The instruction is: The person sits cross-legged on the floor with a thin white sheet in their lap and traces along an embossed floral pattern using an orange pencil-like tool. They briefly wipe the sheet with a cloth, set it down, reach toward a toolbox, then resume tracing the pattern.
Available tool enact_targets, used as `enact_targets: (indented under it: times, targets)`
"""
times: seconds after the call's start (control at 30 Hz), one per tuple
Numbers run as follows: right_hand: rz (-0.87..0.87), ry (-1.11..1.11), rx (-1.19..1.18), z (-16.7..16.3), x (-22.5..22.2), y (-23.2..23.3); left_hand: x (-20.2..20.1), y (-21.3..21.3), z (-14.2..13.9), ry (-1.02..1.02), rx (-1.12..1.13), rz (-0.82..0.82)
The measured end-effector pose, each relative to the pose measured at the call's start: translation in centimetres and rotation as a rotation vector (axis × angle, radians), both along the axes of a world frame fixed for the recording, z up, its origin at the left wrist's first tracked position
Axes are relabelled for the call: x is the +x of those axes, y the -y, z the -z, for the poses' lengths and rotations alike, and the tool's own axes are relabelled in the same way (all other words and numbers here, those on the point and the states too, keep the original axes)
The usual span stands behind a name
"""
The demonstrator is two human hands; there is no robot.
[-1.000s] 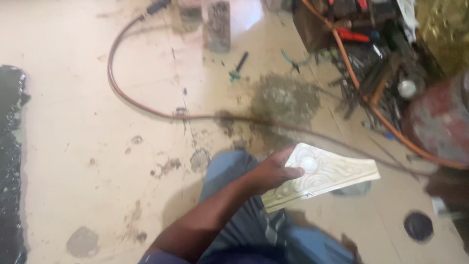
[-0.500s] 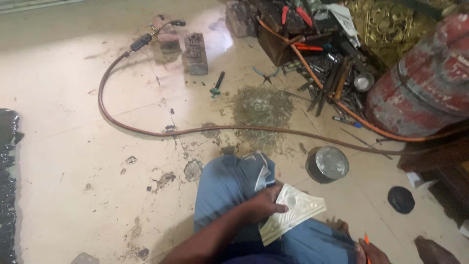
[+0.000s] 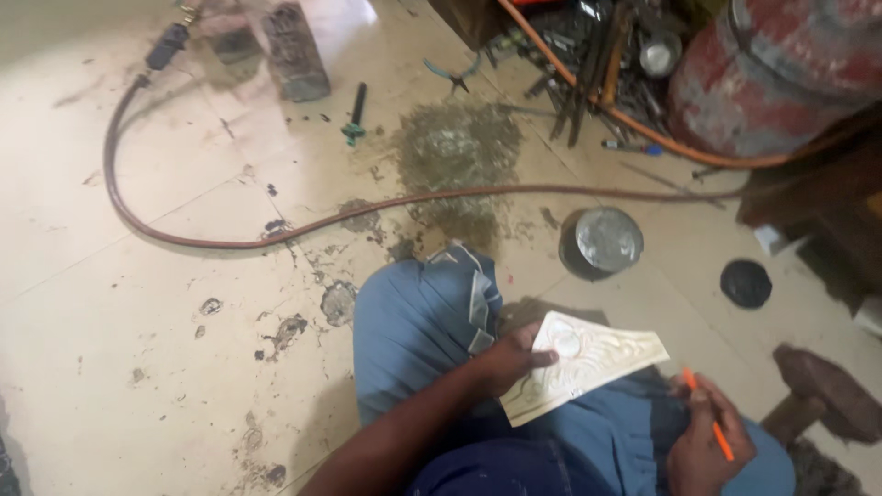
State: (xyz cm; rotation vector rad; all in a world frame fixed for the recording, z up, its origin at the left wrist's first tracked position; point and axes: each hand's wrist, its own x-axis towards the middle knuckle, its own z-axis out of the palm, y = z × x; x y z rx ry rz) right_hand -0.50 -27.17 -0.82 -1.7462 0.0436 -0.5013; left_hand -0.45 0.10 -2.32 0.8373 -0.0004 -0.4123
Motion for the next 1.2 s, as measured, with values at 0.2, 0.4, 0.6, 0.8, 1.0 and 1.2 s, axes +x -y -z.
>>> enact_targets:
  times: [0.2,0.4,0.6,0.8,1.0,1.2]
  targets:
    - [0.080,0.006,0.403,-0.5,-0.2,0.2,-0.5,-0.1,-1.3,-0.048,0.558,0.044]
    - [-0.328,-0.203,0.193,0.4,-2.3,-1.5,-0.9,0.4,-0.6,0.147,0.447,0.046]
    - [-0.379,-0.407,-0.025,0.2,-1.4,-4.4,-0.7,0.8,-1.0,0.072,0.369,0.061]
    - [-0.494,-0.360,0.057,-0.4,-0.4,-5.6,-0.7,0.7,-0.7,0.038,0.325,0.086]
    - [-0.351,-0.281,-0.016,-0.4,-1.5,-4.5,-0.4,0.9,-0.4,-0.016,0.201,0.130]
    - [-0.343,-0.199,-0.343,-1.1,-1.6,-4.4,-0.1,1.9,-0.3,0.078,0.297,0.135]
